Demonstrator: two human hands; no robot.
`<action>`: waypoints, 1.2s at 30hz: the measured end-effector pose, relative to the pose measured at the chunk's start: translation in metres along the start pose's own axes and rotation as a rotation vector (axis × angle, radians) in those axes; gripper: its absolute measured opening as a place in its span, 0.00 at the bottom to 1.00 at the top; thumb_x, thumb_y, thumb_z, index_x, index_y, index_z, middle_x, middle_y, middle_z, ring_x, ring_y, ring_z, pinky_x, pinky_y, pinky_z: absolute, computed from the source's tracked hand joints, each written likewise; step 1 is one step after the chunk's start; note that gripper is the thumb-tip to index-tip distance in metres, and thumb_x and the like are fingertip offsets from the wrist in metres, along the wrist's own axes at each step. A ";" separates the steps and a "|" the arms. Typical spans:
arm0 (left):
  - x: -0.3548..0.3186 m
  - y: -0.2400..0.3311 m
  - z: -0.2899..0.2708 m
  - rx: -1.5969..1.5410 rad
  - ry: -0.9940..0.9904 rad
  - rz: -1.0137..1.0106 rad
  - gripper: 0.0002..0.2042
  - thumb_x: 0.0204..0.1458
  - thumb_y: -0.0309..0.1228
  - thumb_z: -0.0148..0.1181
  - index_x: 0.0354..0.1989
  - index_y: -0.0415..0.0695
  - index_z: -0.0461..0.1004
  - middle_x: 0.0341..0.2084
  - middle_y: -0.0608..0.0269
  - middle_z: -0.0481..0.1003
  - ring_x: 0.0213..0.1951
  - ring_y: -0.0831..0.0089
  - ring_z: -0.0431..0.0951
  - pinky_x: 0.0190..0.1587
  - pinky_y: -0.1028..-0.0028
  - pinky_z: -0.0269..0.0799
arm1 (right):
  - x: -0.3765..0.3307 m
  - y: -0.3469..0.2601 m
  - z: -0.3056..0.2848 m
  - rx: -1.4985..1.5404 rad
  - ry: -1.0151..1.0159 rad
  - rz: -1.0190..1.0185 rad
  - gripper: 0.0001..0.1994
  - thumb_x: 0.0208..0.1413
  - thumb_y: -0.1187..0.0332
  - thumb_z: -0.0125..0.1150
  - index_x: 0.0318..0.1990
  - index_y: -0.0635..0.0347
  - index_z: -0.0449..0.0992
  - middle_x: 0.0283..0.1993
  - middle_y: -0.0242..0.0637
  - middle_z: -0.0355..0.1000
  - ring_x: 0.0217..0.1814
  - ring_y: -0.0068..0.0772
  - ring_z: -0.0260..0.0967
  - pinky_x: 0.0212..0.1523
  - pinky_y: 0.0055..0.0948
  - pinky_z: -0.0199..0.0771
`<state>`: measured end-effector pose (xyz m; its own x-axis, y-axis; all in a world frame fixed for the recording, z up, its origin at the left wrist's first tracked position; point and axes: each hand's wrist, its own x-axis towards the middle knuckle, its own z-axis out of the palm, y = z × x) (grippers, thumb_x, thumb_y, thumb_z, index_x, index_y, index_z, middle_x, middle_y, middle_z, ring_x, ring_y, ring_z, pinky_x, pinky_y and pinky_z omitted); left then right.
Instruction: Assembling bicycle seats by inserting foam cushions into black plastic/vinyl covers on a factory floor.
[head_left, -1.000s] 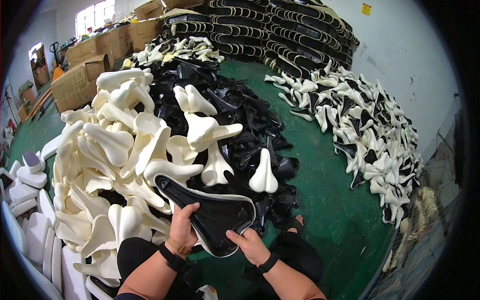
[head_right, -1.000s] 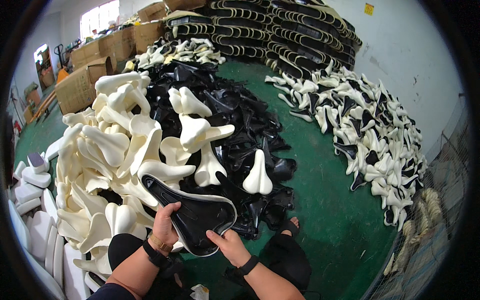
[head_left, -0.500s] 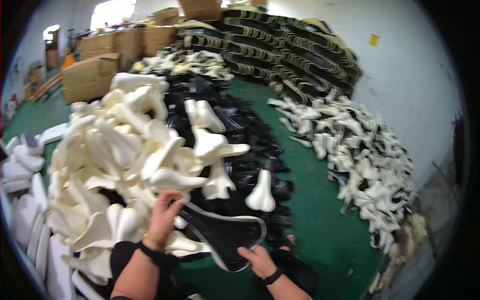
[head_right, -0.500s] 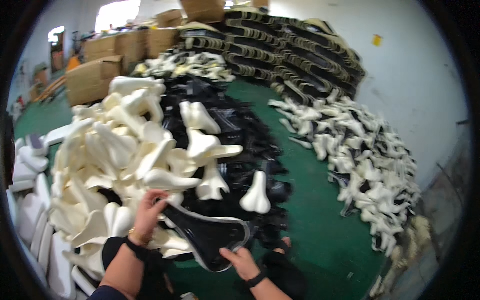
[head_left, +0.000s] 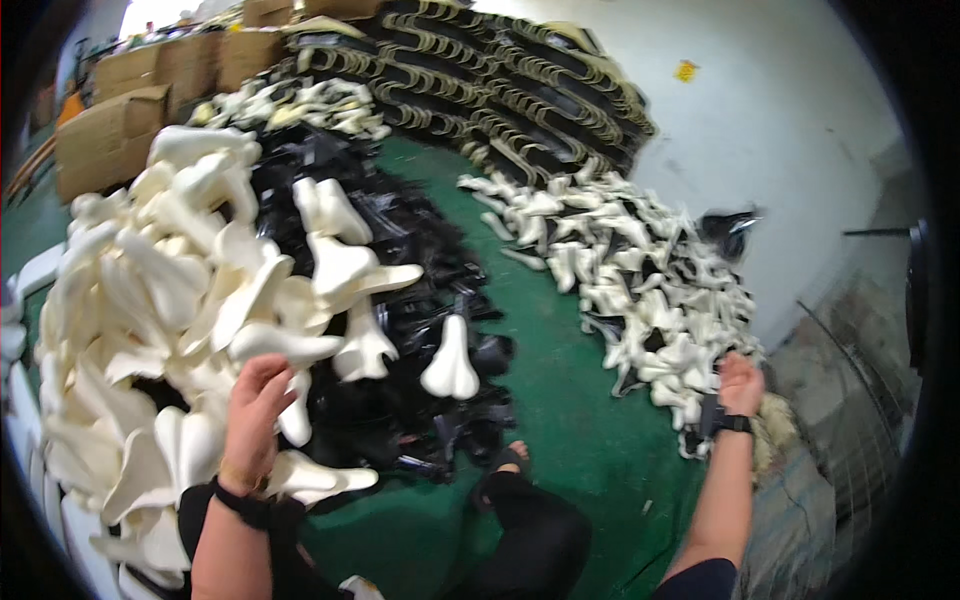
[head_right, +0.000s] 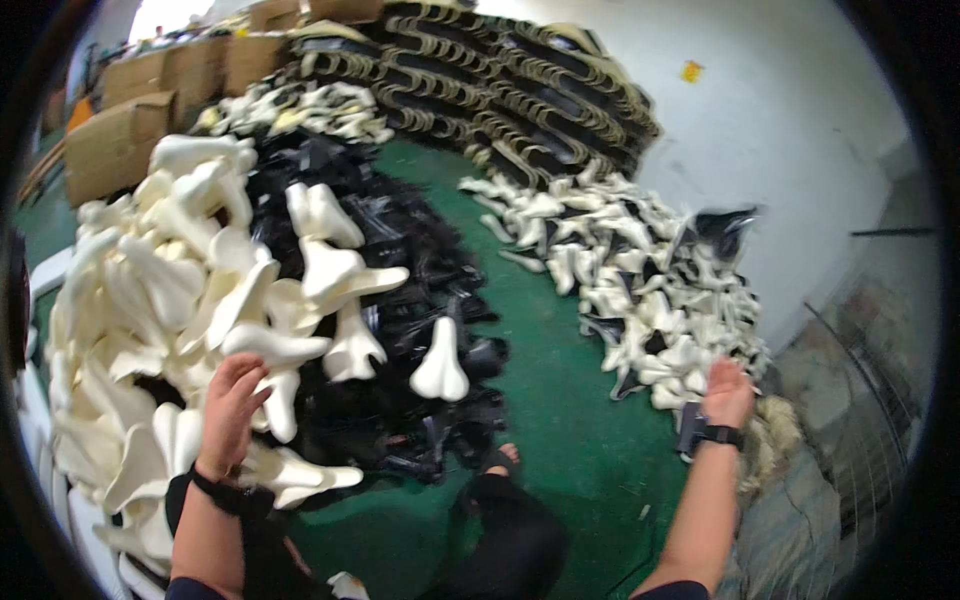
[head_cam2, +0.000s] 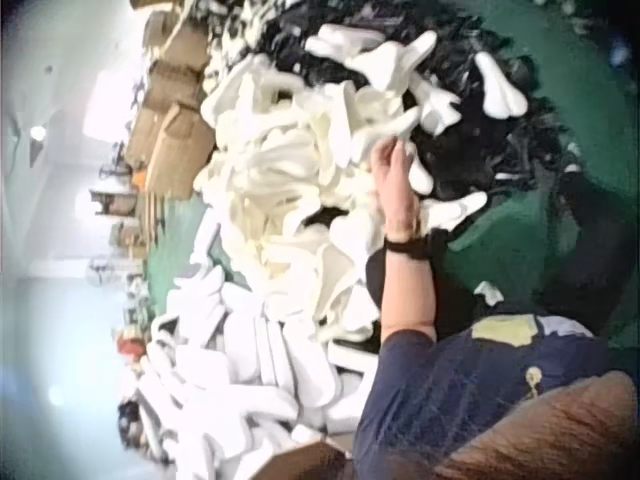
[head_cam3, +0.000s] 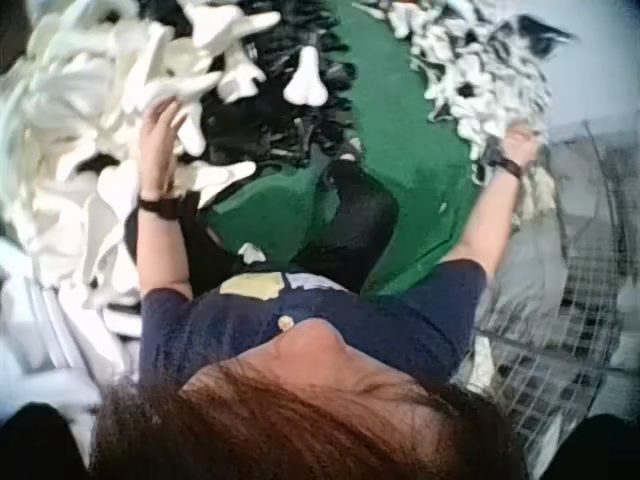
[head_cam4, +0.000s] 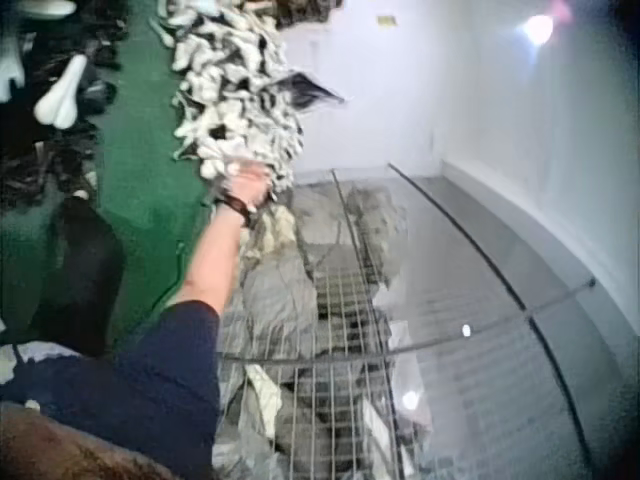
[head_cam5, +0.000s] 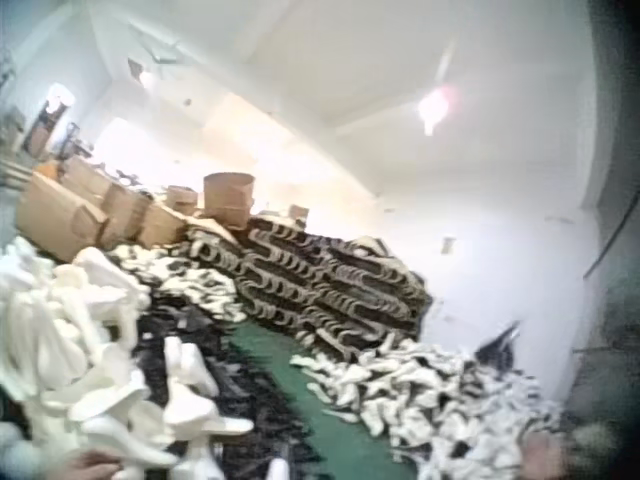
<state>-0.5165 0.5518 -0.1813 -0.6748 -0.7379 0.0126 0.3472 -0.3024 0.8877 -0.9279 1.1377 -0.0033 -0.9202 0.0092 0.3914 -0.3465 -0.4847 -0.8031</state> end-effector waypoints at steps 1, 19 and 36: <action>0.001 0.005 -0.002 -0.014 0.023 0.007 0.10 0.57 0.29 0.56 0.47 0.46 0.70 0.44 0.69 0.72 0.49 0.76 0.72 0.50 0.69 0.69 | -0.005 0.012 0.031 -0.002 0.123 0.058 0.10 0.59 0.67 0.53 0.44 0.62 0.72 0.41 0.37 0.75 0.38 0.26 0.72 0.43 0.27 0.75; 0.001 0.033 -0.039 -0.235 0.119 -0.166 0.06 0.58 0.27 0.52 0.43 0.42 0.70 0.42 0.60 0.74 0.41 0.72 0.74 0.45 0.70 0.71 | -0.340 0.492 0.194 -0.775 -0.231 1.166 0.19 0.56 0.74 0.54 0.56 0.59 0.67 0.42 0.36 0.68 0.38 0.31 0.67 0.35 0.35 0.78; 0.021 0.011 -0.012 -0.181 0.111 -0.395 0.05 0.56 0.26 0.54 0.38 0.41 0.69 0.37 0.54 0.73 0.37 0.67 0.74 0.43 0.67 0.73 | -0.346 0.598 0.137 -1.610 -0.878 0.521 0.15 0.50 0.66 0.60 0.47 0.53 0.76 0.44 0.50 0.73 0.46 0.51 0.72 0.48 0.42 0.72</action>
<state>-0.5194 0.5254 -0.1770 -0.7081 -0.6019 -0.3693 0.1918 -0.6673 0.7197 -0.7914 0.7244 -0.5579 -0.8144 -0.4820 -0.3232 -0.3978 0.8691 -0.2940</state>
